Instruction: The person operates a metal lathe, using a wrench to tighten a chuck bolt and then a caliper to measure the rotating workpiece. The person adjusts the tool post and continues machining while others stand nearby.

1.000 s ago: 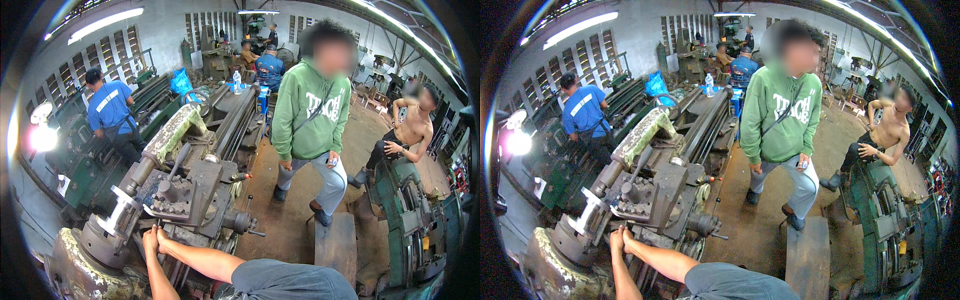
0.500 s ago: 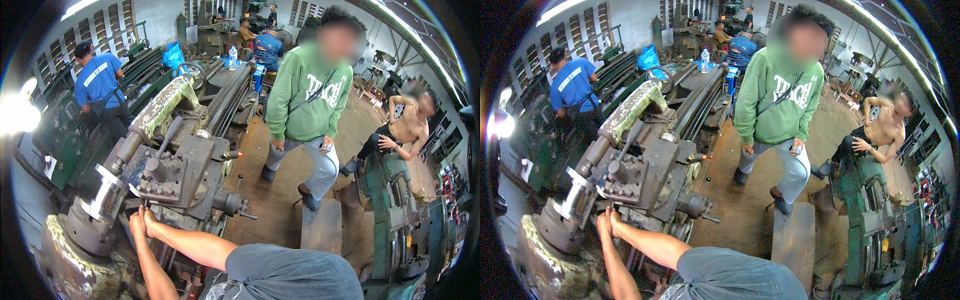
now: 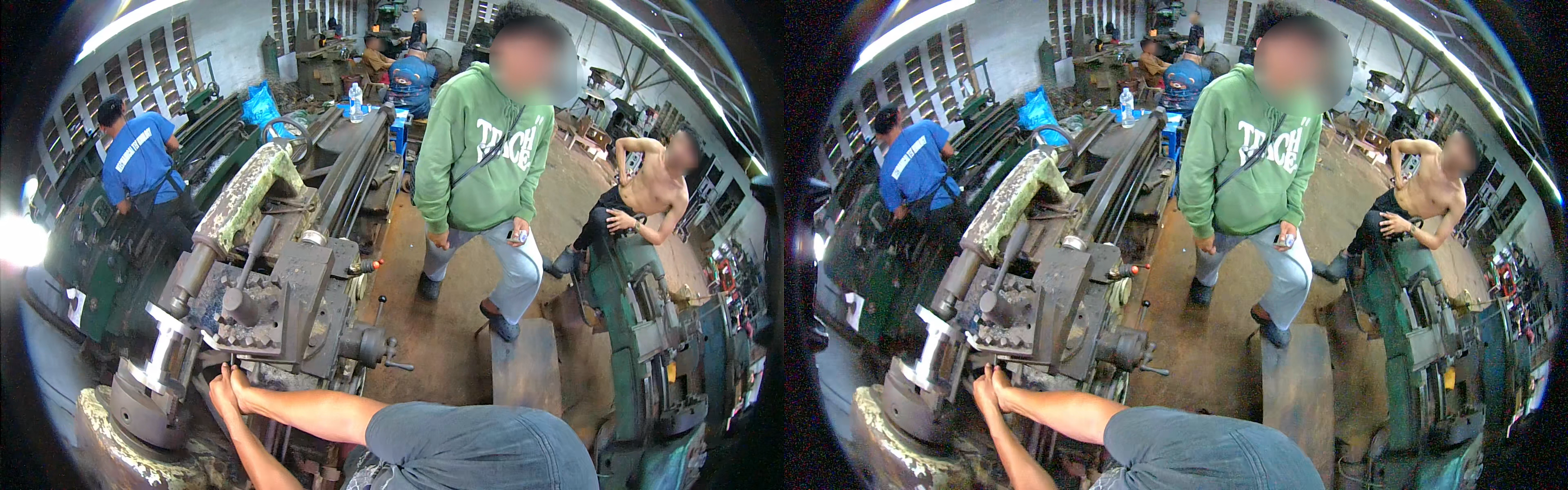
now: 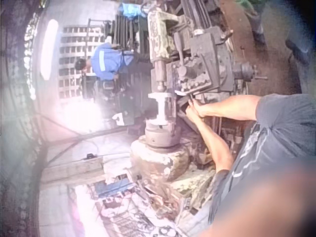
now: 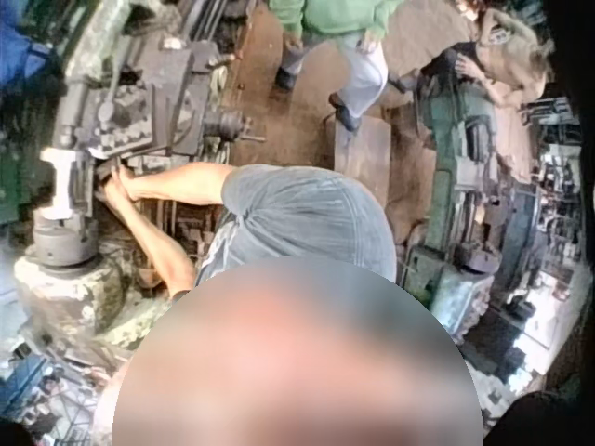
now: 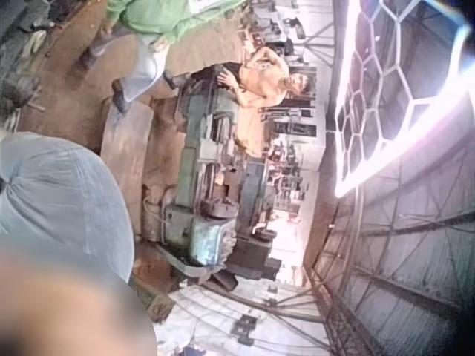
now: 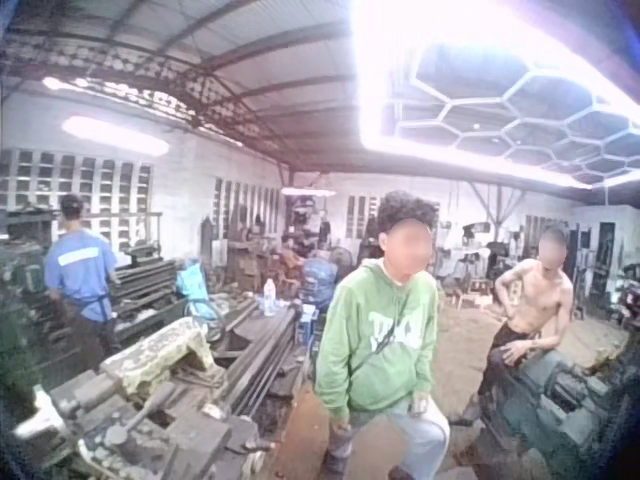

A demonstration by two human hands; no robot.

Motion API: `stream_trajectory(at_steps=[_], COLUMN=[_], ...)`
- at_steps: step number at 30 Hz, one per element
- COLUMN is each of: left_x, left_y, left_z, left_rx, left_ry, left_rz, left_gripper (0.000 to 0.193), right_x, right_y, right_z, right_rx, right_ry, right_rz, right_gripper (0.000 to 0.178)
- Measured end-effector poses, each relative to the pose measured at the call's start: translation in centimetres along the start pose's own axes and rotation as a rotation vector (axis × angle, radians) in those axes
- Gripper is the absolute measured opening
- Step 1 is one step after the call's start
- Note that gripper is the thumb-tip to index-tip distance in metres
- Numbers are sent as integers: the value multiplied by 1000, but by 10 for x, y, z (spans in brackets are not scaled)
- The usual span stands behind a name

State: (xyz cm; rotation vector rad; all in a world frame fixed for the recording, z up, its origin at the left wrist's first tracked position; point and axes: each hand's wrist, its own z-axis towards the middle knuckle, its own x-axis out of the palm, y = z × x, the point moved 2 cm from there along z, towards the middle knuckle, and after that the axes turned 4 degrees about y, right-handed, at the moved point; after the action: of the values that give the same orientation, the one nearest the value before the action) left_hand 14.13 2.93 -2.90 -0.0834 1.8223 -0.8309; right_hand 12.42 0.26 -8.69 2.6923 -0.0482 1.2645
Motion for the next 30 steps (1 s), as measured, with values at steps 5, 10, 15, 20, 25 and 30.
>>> stream_trajectory(at_steps=[5,10,15,20,25,30], left_x=[3,5,2,1,-1,2], left_y=[9,15,9,8,6,2], left_z=[13,14,11,7,5,5], left_rx=[47,34,59,71,67,172], left_ry=[56,60,70,98,107,70], left_rz=[-7,-92,-65,-101,-116,-55], left_gripper=[65,64,62,58,57,52], right_x=[4,5,1,-4,-4,-1], right_y=[4,0,-1,-4,-8,7], right_z=[2,-4,-8,-2,-13,-22], right_rx=[-1,11,18,15,-27,-19], right_ry=[-12,-19,-21,-33,-72,-136], right_rz=[16,11,7,20,-5,28], right_gripper=[59,60,61,62,63,60])
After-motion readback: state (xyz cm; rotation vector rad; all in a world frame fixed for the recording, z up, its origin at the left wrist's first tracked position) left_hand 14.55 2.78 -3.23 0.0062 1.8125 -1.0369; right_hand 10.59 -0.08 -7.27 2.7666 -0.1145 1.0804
